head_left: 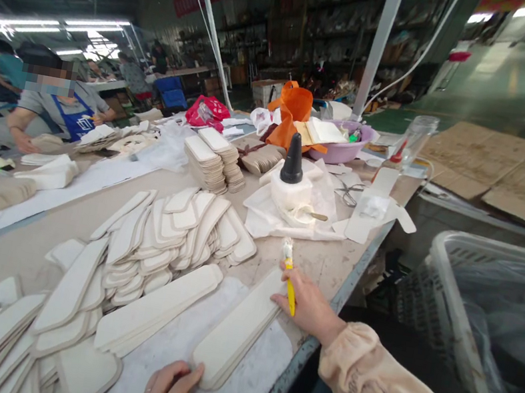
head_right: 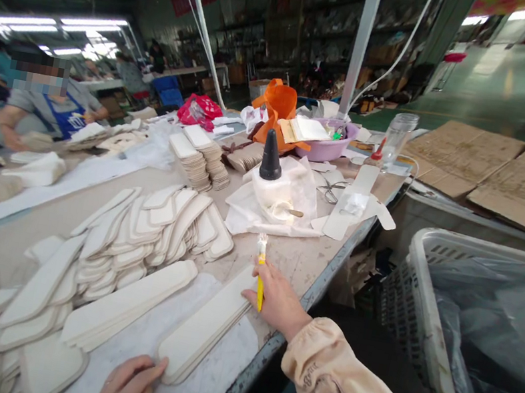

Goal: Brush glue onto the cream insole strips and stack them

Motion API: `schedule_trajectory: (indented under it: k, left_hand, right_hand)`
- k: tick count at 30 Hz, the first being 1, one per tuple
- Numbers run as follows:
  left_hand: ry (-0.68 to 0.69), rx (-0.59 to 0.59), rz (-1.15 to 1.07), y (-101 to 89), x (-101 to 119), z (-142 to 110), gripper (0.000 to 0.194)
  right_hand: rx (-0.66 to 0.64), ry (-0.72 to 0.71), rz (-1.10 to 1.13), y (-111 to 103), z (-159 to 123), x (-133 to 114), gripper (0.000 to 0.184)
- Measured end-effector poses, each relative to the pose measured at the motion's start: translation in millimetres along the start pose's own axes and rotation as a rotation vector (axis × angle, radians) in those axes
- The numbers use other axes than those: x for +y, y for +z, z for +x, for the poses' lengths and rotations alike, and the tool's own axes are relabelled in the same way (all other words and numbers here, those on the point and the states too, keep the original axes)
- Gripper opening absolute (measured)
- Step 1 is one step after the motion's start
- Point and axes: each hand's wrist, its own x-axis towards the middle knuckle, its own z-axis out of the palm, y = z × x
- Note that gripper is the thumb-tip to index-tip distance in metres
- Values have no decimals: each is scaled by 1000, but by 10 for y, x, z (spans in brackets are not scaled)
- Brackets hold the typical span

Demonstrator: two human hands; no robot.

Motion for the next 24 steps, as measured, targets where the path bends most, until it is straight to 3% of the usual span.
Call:
schedule_trajectory:
  k: [2,5,8,11,17,21,24]
  left_hand:
    - [-35,-73,-48,-57,-1,55,24]
    - [-232,-155,-120,-131,60,180,19]
    - [-394,-188,-50,-147,178,363,33]
    - [-424,-269,56,-105,270,567,49]
    - [-593,-480,-14,-95,321,815,31]
    - [-752,-420,-102,-204,414,889,23]
    - [-880,-263,-352,-286,549,929,27]
  right_hand:
    - [7,42,17,-8,-12,10,27]
    - [15,55,39,-9,-21,23,28]
    - [35,40,66,-6,-35,28,29]
    - [90,23,92,-34,-66,32,25]
    - [224,27,90,-193,-140,83,19]
    - [259,60,122,-269,-167,92,19]
    - [269,84,212,-305,-178,48,20]
